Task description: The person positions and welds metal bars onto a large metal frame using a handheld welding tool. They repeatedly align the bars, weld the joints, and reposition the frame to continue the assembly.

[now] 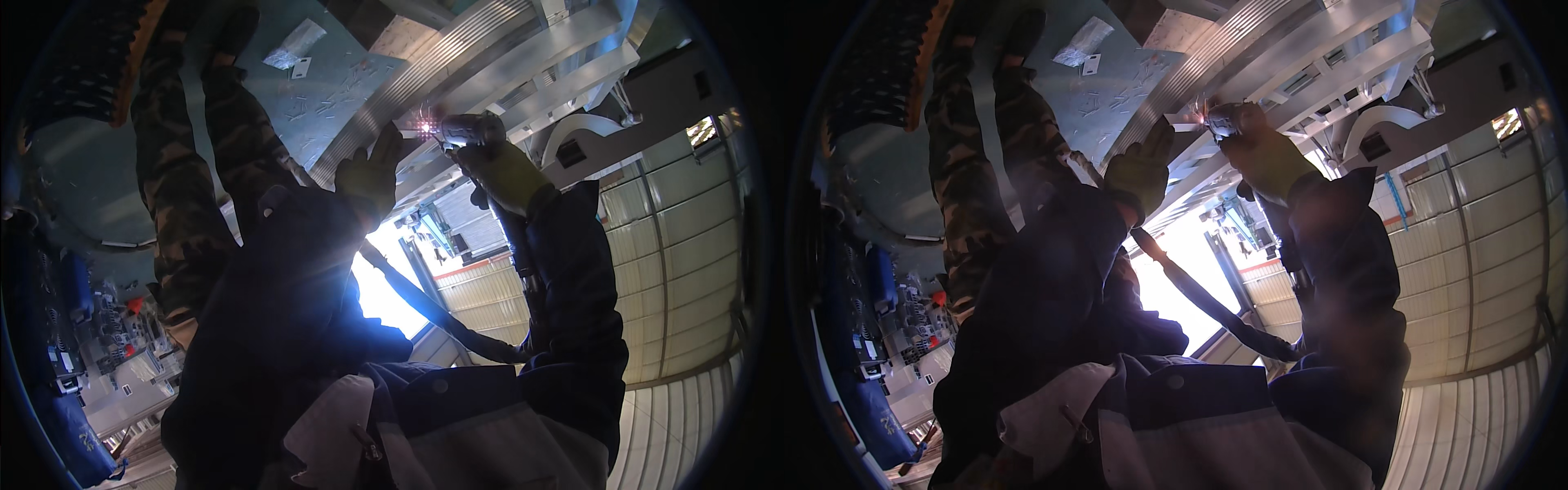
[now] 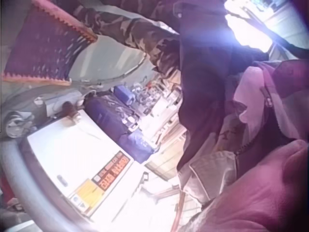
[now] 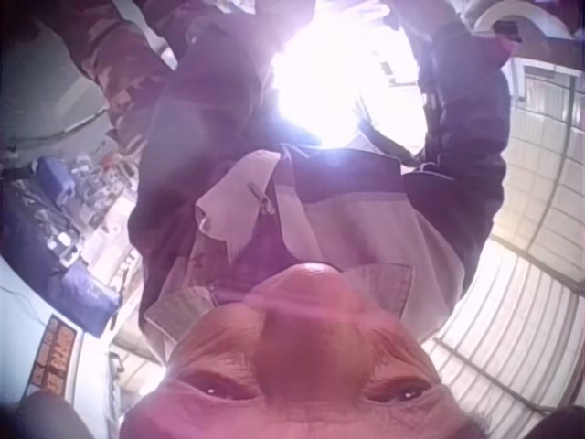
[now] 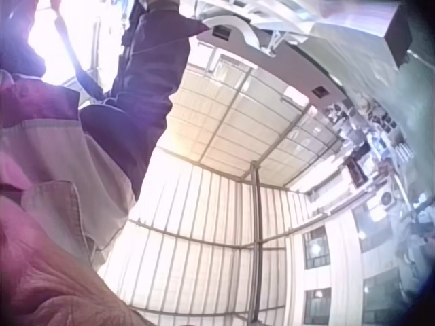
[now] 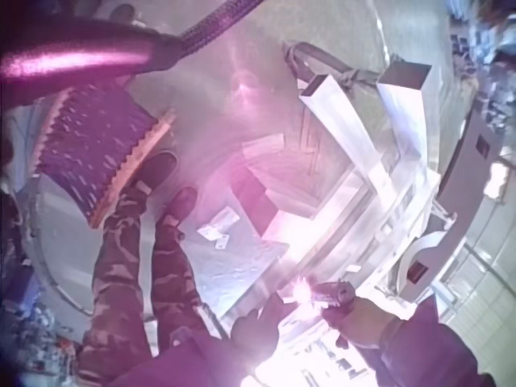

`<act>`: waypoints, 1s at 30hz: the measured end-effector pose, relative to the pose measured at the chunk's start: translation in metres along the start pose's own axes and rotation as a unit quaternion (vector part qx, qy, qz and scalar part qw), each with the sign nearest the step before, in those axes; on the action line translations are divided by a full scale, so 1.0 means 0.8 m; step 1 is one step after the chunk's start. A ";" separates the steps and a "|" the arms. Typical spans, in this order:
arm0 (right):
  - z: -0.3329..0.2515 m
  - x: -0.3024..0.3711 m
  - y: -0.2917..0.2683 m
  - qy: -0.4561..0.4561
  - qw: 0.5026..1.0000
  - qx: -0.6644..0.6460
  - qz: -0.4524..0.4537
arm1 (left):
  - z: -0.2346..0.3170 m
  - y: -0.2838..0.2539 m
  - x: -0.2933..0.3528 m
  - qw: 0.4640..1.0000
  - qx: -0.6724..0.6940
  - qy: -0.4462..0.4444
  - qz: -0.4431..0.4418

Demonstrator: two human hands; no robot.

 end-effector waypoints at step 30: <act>0.122 0.176 -0.084 -0.171 0.789 -0.482 0.341 | 0.073 -0.011 0.208 0.866 0.161 0.116 -0.459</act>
Point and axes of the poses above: each hand's wrist, its own x-axis away from the middle knuckle, its own y-axis out of the palm, z = x × y, the point moved 10 cm from there along -x, towards the middle knuckle, and after that the axes turned 9 degrees about -y, right-handed, at the moved point
